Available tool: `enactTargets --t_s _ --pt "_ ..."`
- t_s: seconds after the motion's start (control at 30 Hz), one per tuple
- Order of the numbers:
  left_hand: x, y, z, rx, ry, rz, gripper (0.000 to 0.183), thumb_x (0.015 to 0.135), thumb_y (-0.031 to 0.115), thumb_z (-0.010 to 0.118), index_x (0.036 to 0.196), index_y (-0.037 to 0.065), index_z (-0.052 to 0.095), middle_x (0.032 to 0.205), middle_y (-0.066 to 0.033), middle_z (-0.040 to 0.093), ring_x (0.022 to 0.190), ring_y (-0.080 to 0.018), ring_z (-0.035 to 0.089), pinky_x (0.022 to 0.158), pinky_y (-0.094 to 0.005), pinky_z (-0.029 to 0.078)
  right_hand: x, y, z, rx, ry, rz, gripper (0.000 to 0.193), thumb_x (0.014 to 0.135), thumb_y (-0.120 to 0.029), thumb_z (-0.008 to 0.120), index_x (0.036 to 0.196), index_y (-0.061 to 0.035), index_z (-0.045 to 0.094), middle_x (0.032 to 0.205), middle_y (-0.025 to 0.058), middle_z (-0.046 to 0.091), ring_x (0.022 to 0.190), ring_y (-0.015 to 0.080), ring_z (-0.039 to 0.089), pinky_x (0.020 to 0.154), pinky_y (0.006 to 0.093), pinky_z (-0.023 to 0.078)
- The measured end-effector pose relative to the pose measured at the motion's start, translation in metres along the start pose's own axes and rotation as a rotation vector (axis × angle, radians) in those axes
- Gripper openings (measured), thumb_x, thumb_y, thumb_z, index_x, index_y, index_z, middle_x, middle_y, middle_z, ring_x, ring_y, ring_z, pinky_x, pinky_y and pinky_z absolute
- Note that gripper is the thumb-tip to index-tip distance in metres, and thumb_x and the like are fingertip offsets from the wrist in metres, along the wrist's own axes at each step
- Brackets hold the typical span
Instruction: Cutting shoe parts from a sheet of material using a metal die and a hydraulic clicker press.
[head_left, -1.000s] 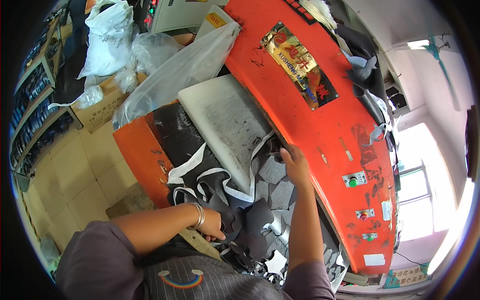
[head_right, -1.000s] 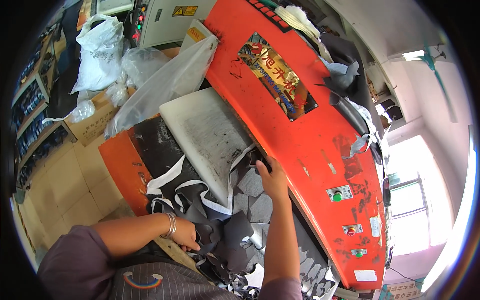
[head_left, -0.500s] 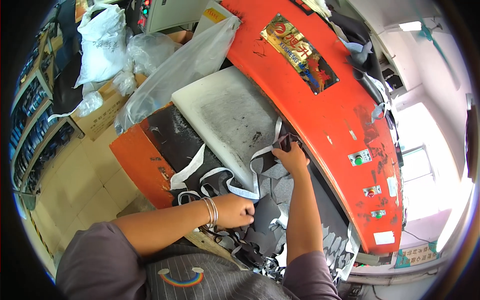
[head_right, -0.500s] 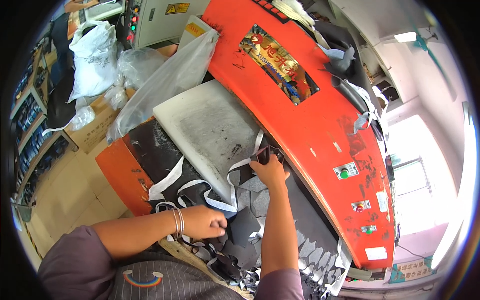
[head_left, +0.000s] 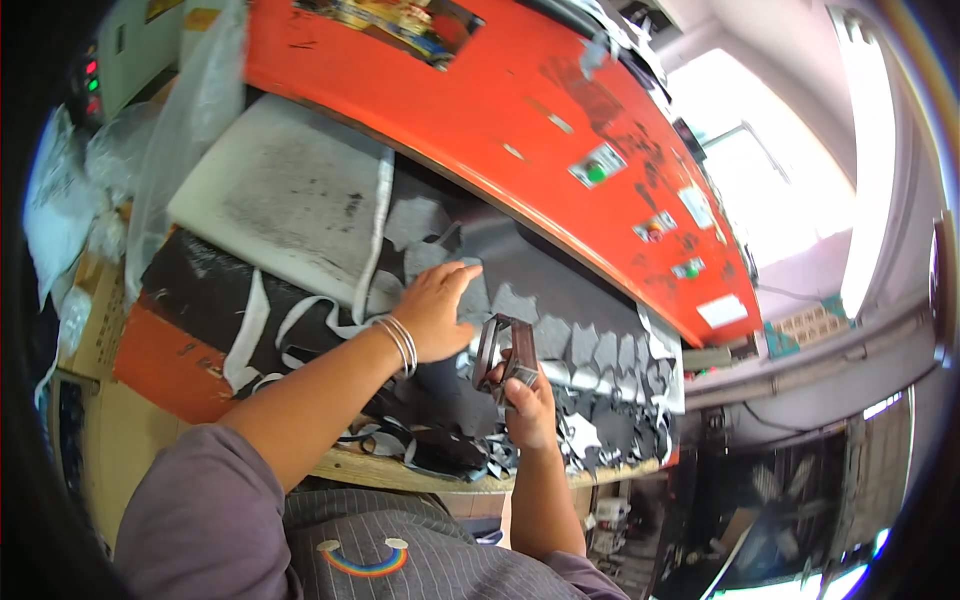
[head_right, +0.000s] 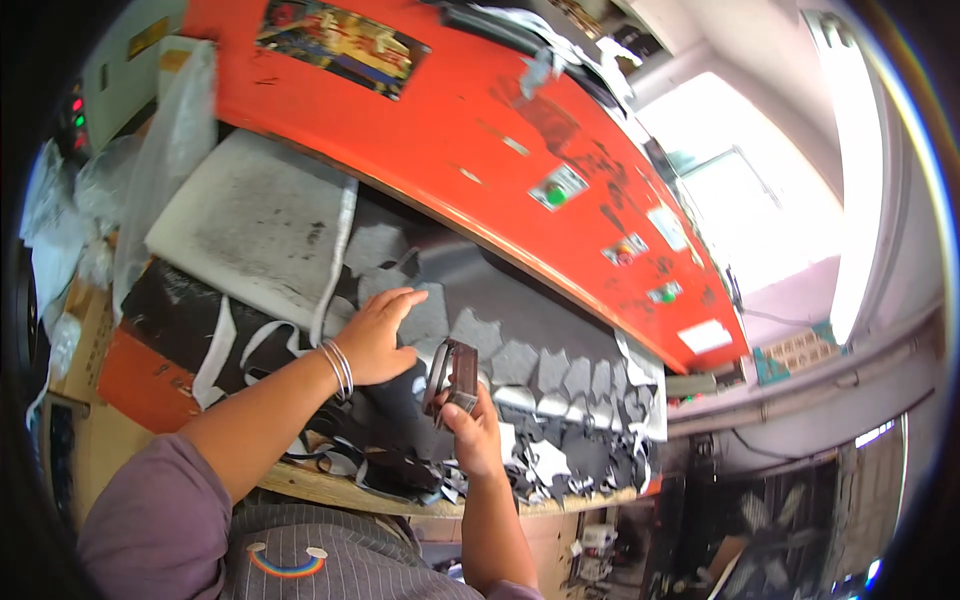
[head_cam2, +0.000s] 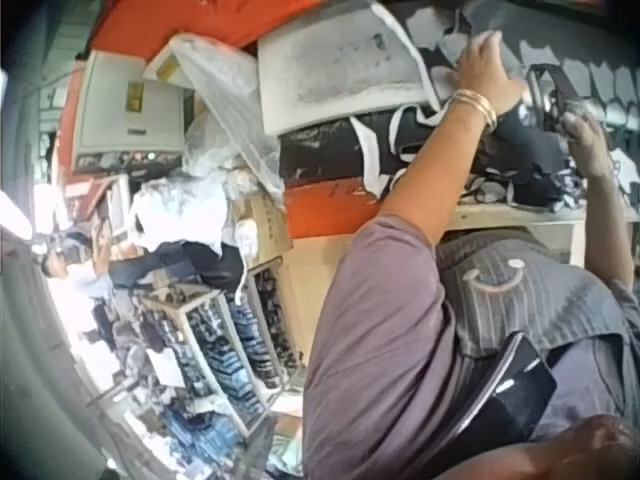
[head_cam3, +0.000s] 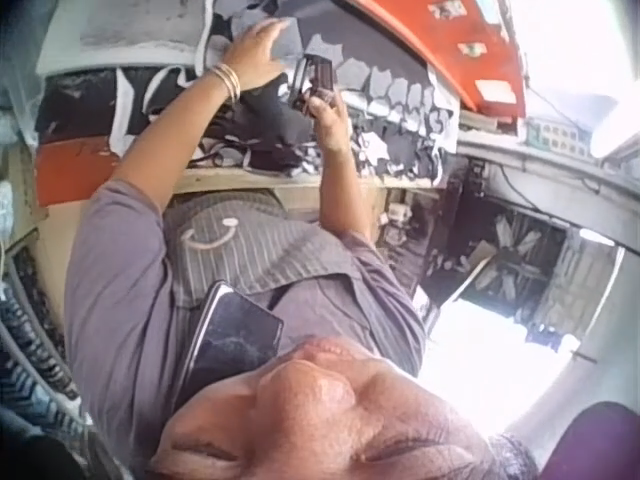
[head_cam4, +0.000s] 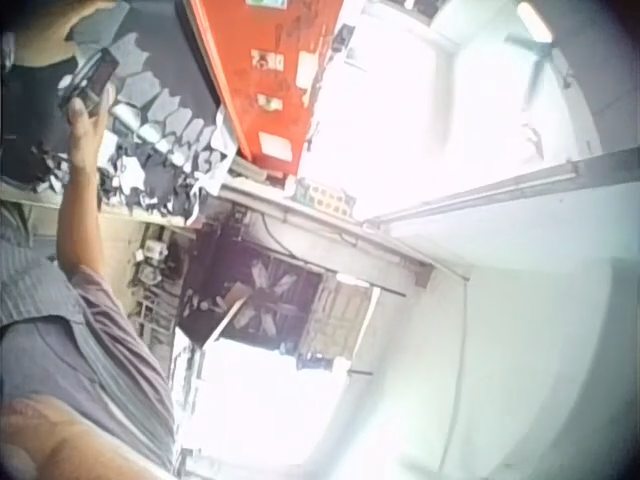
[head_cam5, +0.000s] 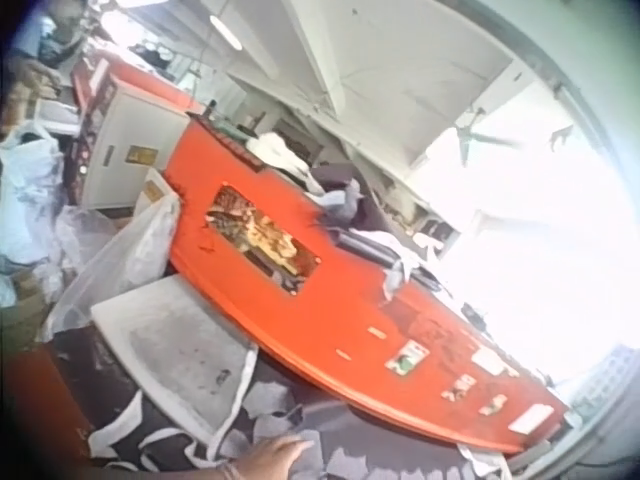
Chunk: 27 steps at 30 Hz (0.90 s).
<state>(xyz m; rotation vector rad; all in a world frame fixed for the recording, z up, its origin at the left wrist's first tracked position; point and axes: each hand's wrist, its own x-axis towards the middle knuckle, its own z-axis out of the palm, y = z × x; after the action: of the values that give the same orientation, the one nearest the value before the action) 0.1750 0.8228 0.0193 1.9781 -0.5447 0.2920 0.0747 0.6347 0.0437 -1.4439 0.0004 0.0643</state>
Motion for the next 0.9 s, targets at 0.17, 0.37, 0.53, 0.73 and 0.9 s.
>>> enactTargets --t_s 0.17,0.37,0.53,0.73,0.9 --pt "0.013 -0.022 0.017 0.490 -0.488 -0.161 0.069 0.076 0.034 0.066 0.138 0.013 0.042 0.149 -0.0185 0.030 0.142 -0.0326 0.021 0.114 -0.0488 0.017 -0.050 -0.006 -0.071 -0.239 0.256 0.077 0.046 0.078 -0.013 0.071 0.118 -0.0012 0.049 0.098 0.0041 0.060 0.086 0.0110 0.057 0.076 0.0260 0.047" --pt "0.048 -0.075 -0.013 0.235 0.033 -0.305 0.039 0.080 0.028 0.067 0.111 0.006 0.061 0.118 -0.0182 0.058 0.112 -0.0318 0.055 0.096 -0.0383 0.043 -0.104 -0.008 -0.201 -0.474 0.632 0.126 0.038 0.079 -0.011 0.073 0.111 0.0016 0.056 0.092 0.0037 0.063 0.078 0.0100 0.058 0.071 0.0249 0.048" --pt "0.102 -0.013 -0.007 0.090 0.211 -0.242 0.021 0.083 0.026 0.064 0.086 0.005 0.067 0.075 -0.0116 0.068 0.073 -0.0271 0.068 0.068 -0.0349 0.051 -0.150 -0.005 -0.300 -0.766 0.771 0.177 0.038 0.077 -0.013 0.074 0.108 0.0023 0.059 0.090 0.0035 0.064 0.076 0.0116 0.059 0.070 0.0256 0.049" --pt "0.168 -0.088 0.056 0.169 0.103 -0.580 0.050 0.088 0.033 0.062 0.129 0.007 0.052 0.115 -0.0170 0.064 0.110 -0.0292 0.060 0.094 -0.0355 0.045 -0.152 0.025 -0.382 -1.673 0.720 0.257 0.069 0.069 -0.039 0.074 0.125 -0.0032 0.052 0.108 0.0152 0.060 0.104 0.0357 0.053 0.092 0.0477 0.037" --pt "0.205 -0.138 0.092 0.141 0.279 -0.547 0.032 0.083 0.026 0.067 0.109 0.006 0.067 0.104 -0.0128 0.069 0.095 -0.0247 0.066 0.085 -0.0336 0.049 -0.127 0.045 -0.404 -1.567 0.678 0.241 0.073 0.072 -0.032 0.074 0.132 -0.0033 0.045 0.111 0.0157 0.055 0.109 0.0356 0.046 0.094 0.0473 0.036"
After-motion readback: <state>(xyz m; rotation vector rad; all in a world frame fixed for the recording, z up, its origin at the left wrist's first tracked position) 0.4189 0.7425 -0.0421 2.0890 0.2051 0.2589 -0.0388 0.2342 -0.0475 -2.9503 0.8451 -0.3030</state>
